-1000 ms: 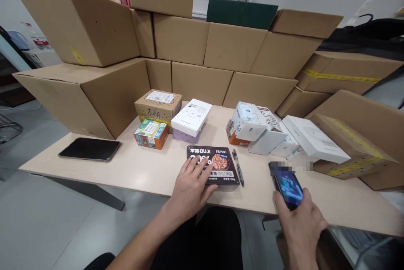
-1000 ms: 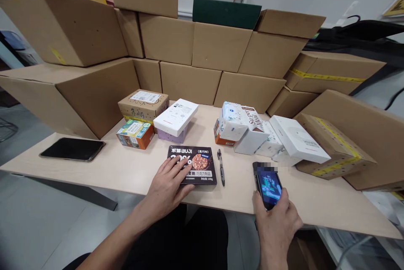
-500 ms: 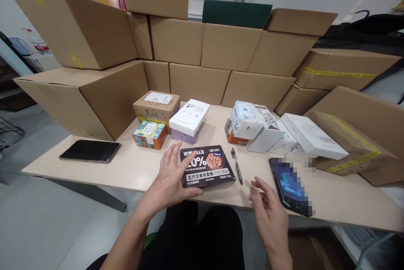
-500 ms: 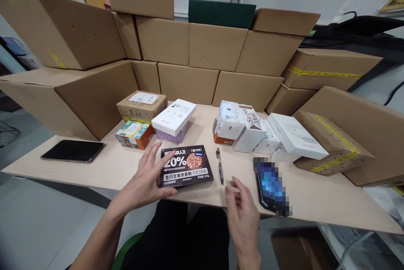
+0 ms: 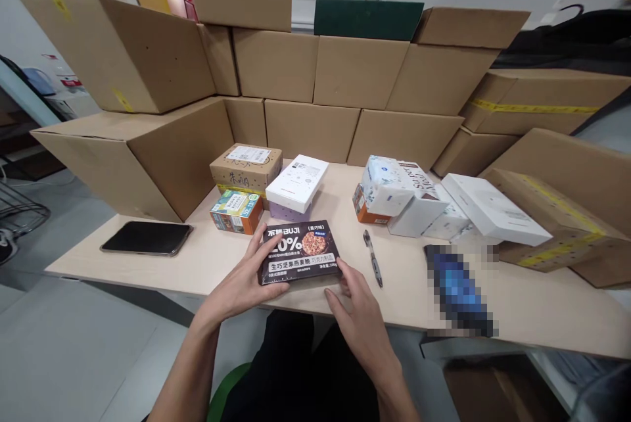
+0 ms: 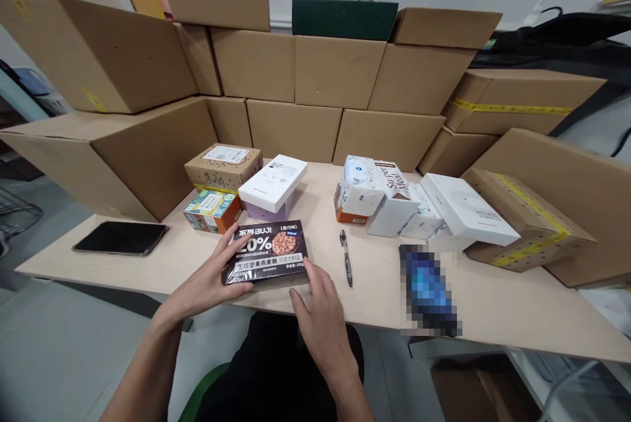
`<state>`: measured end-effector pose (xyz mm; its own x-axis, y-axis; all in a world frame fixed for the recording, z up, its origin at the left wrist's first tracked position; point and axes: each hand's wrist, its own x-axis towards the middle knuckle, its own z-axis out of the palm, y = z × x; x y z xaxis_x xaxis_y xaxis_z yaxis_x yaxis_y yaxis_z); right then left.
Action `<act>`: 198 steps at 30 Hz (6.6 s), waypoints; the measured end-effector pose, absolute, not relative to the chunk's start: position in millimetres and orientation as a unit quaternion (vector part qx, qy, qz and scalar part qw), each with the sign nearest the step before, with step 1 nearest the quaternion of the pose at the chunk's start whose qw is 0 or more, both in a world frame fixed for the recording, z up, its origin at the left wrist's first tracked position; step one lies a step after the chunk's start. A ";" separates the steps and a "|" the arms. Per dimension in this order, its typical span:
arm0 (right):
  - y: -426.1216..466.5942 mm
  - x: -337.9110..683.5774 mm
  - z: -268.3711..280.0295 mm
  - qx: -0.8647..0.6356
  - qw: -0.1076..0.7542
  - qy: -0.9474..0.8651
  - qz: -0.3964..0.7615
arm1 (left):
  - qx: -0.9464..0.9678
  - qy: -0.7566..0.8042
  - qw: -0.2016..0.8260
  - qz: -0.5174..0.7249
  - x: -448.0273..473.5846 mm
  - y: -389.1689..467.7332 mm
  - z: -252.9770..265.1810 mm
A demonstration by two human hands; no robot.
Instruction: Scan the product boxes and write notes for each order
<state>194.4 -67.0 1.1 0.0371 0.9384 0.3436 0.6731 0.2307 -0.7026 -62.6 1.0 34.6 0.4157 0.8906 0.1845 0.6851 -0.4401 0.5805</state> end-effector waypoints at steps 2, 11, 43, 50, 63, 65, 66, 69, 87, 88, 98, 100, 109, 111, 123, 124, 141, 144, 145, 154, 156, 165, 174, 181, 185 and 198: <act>-62.8 191.2 0.5 -0.601 0.401 -0.671 0.167 | 0.790 0.503 0.222 0.270 -63.3 2.3 28.9; -72.1 178.8 10.2 -0.551 0.465 -0.663 0.201 | 0.711 0.531 0.328 0.325 -80.1 -0.2 40.4; 74.5 263.9 91.1 -0.783 0.308 -0.500 -0.204 | 0.810 0.429 0.011 0.400 9.0 17.8 -2.1; 87.8 263.8 91.2 -0.790 0.268 -0.511 -0.205 | 0.811 0.476 0.035 0.338 12.8 34.7 -8.2; -66.4 215.6 21.3 -0.660 0.413 -0.591 -0.209 | 0.782 0.443 0.122 0.420 17.6 22.5 -8.1; -74.9 202.4 7.4 -0.669 0.403 -0.596 -0.184 | 0.780 0.431 0.141 0.430 23.1 15.8 -6.9; -77.3 197.8 2.0 -0.674 0.403 -0.595 -0.170 | 0.778 0.428 0.151 0.435 25.7 12.9 -6.5; -82.8 193.0 -6.5 -0.689 0.433 -0.572 -0.106 | 0.753 0.427 0.201 0.459 30.4 7.7 -5.9; -78.7 232.8 -0.2 -0.591 0.552 -0.536 0.241 | 0.656 0.421 0.335 0.529 18.4 -0.3 1.5; -78.3 232.6 -0.3 -0.573 0.574 -0.525 0.258 | 0.664 0.404 0.326 0.538 17.4 -1.9 0.7; -85.5 227.4 1.9 -0.555 0.668 -0.411 0.280 | 0.678 0.434 0.306 0.508 16.1 -11.0 -4.5; -85.4 226.8 -0.4 -0.572 0.667 -0.393 0.271 | 0.685 0.454 0.311 0.478 18.5 -10.6 -1.6; -83.9 224.1 -1.2 -0.599 0.666 -0.374 0.241 | 0.693 0.403 0.325 0.502 16.9 -9.8 -3.6; -84.2 221.5 -1.3 -0.571 0.681 -0.388 0.244 | 0.695 0.364 0.313 0.535 15.6 -9.6 -7.7; -55.9 247.5 -4.6 -0.692 0.504 -0.497 0.143 | 0.725 0.338 0.153 0.580 15.6 -11.5 -4.3; -50.5 252.8 0.5 -0.724 0.445 -0.516 0.109 | 0.724 0.342 0.152 0.580 16.0 -11.9 -3.2; -29.1 279.1 12.7 -0.759 0.437 -0.474 0.095 | 0.760 0.327 0.239 0.509 16.5 -5.7 -8.2; -36.4 277.3 27.8 -0.671 0.626 -0.382 0.109 | 0.791 0.315 0.225 0.473 18.9 -8.2 -7.2; -39.3 273.4 34.6 -0.614 0.697 -0.349 0.120 | 0.799 0.317 0.219 0.462 19.8 -9.0 -6.7; -49.1 216.6 64.7 -0.481 0.716 -0.461 0.212 | 0.816 0.328 0.197 0.434 21.6 -9.2 -4.5; -45.1 209.0 62.9 -0.498 0.670 -0.488 0.255 | 0.815 0.328 0.200 0.434 21.6 -9.0 -4.5; -33.6 206.4 61.1 -0.568 0.529 -0.595 0.208 | 0.810 0.331 0.219 0.432 22.8 -8.1 -5.3; -31.0 204.4 63.9 -0.571 0.483 -0.644 0.160 | 0.805 0.338 0.234 0.428 22.7 -9.0 -4.6; -28.5 202.6 65.9 -0.565 0.467 -0.670 0.117 | 0.806 0.335 0.231 0.430 22.3 -8.8 -3.8; -28.9 203.0 65.6 -0.566 0.467 -0.670 0.112 | 0.804 0.334 0.229 0.436 22.4 -8.9 -3.6; -33.4 200.4 63.3 -0.573 0.522 -0.610 0.163 | 0.802 0.338 0.222 0.438 22.0 -8.6 -5.0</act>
<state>200.4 -33.4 63.3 0.2016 0.8697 0.4505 0.5290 0.2904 -0.7974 22.0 -8.6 -5.0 0.3865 0.7379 0.5532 0.3484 -0.6722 0.6532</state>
